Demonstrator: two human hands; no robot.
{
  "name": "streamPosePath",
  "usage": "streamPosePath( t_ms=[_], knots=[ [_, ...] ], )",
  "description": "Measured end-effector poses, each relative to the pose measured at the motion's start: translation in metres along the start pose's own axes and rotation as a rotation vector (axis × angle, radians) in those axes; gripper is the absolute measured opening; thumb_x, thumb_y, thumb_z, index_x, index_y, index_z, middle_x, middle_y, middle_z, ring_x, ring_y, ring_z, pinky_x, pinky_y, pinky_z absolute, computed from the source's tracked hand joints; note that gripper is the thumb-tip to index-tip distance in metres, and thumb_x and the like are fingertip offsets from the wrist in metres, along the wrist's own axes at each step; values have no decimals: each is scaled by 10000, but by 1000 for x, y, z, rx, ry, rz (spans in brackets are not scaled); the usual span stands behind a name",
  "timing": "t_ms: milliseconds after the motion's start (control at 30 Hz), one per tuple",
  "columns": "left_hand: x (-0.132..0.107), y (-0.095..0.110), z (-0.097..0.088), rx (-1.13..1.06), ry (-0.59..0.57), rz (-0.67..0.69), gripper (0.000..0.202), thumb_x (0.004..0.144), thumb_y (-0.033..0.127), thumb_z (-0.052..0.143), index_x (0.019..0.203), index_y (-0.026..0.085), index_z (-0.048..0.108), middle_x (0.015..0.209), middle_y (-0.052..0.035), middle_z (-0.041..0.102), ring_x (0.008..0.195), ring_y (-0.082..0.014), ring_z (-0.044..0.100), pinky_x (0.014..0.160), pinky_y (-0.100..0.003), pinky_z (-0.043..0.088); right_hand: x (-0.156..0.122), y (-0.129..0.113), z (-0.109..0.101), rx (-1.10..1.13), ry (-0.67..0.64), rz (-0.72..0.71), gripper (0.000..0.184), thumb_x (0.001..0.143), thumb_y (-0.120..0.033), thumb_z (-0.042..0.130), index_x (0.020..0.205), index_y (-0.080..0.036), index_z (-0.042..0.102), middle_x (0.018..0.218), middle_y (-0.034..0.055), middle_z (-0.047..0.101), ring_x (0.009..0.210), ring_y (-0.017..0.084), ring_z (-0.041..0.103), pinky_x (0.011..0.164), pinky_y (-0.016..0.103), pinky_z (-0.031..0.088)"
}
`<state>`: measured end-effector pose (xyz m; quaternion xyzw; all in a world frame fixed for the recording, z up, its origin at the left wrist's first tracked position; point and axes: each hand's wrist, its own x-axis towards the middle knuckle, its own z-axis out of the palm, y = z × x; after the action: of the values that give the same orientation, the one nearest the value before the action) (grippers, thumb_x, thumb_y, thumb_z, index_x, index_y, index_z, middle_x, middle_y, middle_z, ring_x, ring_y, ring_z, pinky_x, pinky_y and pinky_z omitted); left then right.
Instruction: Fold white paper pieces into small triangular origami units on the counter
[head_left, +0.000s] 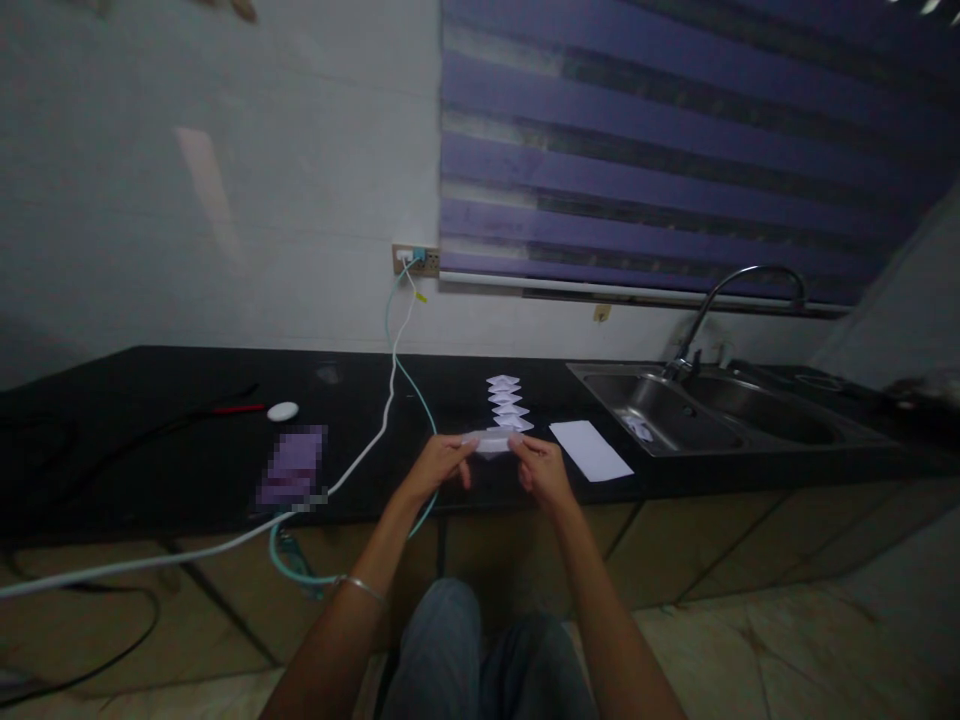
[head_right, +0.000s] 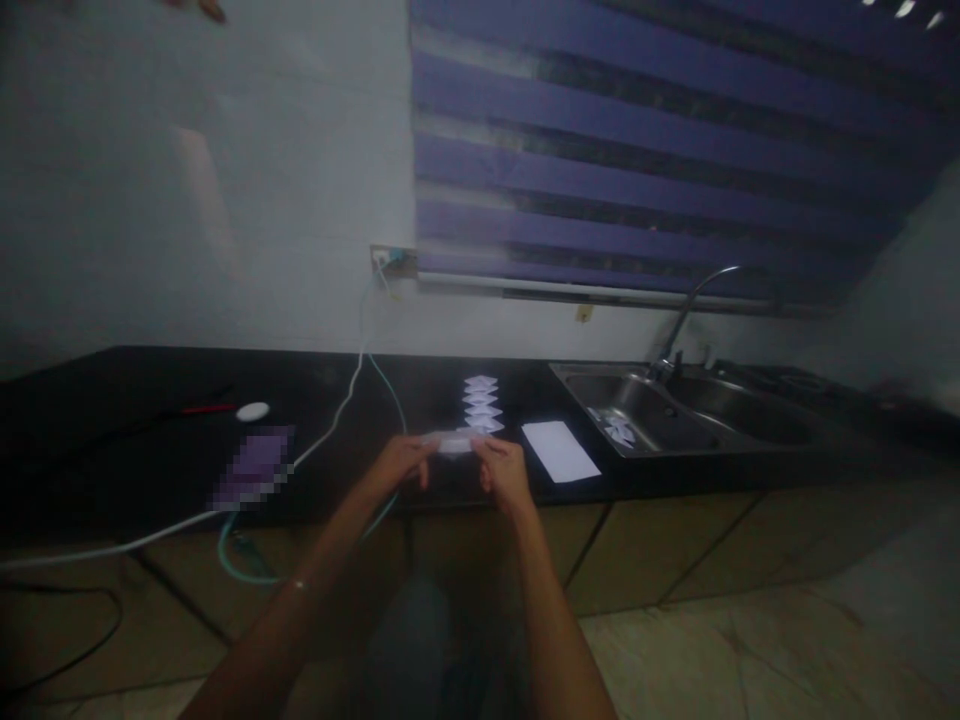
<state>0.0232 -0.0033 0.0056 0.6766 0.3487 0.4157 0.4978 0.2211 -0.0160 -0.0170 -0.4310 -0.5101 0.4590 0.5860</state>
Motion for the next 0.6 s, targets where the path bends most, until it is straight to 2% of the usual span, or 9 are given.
streamPosePath(
  t_ms=[100, 200, 300, 367, 433, 533, 600],
  knots=[
    [3, -3, 0, -24, 35, -3, 578, 794, 565, 542, 934, 28, 705, 492, -83, 653, 324, -52, 300, 362, -203, 168, -1, -2, 0, 0, -56, -24, 346, 739, -460, 669, 747, -114, 662, 356, -28, 516, 285, 79, 439, 305, 164, 295],
    [4, -4, 0, -58, 75, -27, 579, 780, 558, 566, 1026, 48, 683, 622, -120, 707, 303, -43, 309, 342, -201, 183, -2, -4, 0, 42, -91, -1, 344, 733, -441, 684, 831, -112, 670, 439, 10, 600, 363, 109, 548, 357, 166, 384],
    [3, -3, 0, -86, 105, -39, 535, 747, 523, 627, 1046, 82, 677, 802, -150, 729, 336, -55, 429, 346, -193, 257, -2, -7, 1, 108, -77, 60, 394, 711, -448, 701, 935, -127, 661, 665, 75, 703, 546, 160, 666, 434, 186, 474],
    [3, 0, 0, -107, 107, -30, 498, 733, 495, 654, 1016, 87, 690, 864, -156, 724, 400, -72, 504, 372, -187, 303, -2, -7, 2, 136, -75, 72, 408, 704, -447, 706, 962, -135, 654, 838, 112, 721, 668, 187, 696, 484, 204, 511],
    [3, 1, 1, -116, 111, -26, 467, 728, 470, 670, 990, 86, 700, 800, -136, 723, 421, -73, 509, 382, -179, 301, -1, -7, 1, 155, -84, 63, 409, 699, -432, 714, 981, -144, 648, 904, 115, 716, 726, 199, 701, 523, 224, 532],
    [4, 0, 2, -107, 134, -42, 444, 710, 453, 694, 962, 88, 706, 591, -60, 668, 381, -56, 443, 372, -168, 258, 0, -6, 1, 191, -106, 39, 389, 693, -397, 730, 983, -151, 651, 884, 95, 716, 737, 192, 699, 601, 259, 555],
    [4, -2, 2, -105, 140, -55, 453, 694, 461, 706, 956, 92, 706, 526, -23, 623, 362, -47, 406, 369, -165, 237, 1, -6, 1, 202, -121, 28, 380, 675, -382, 749, 965, -151, 663, 871, 83, 714, 726, 185, 698, 640, 278, 561]
  ],
)
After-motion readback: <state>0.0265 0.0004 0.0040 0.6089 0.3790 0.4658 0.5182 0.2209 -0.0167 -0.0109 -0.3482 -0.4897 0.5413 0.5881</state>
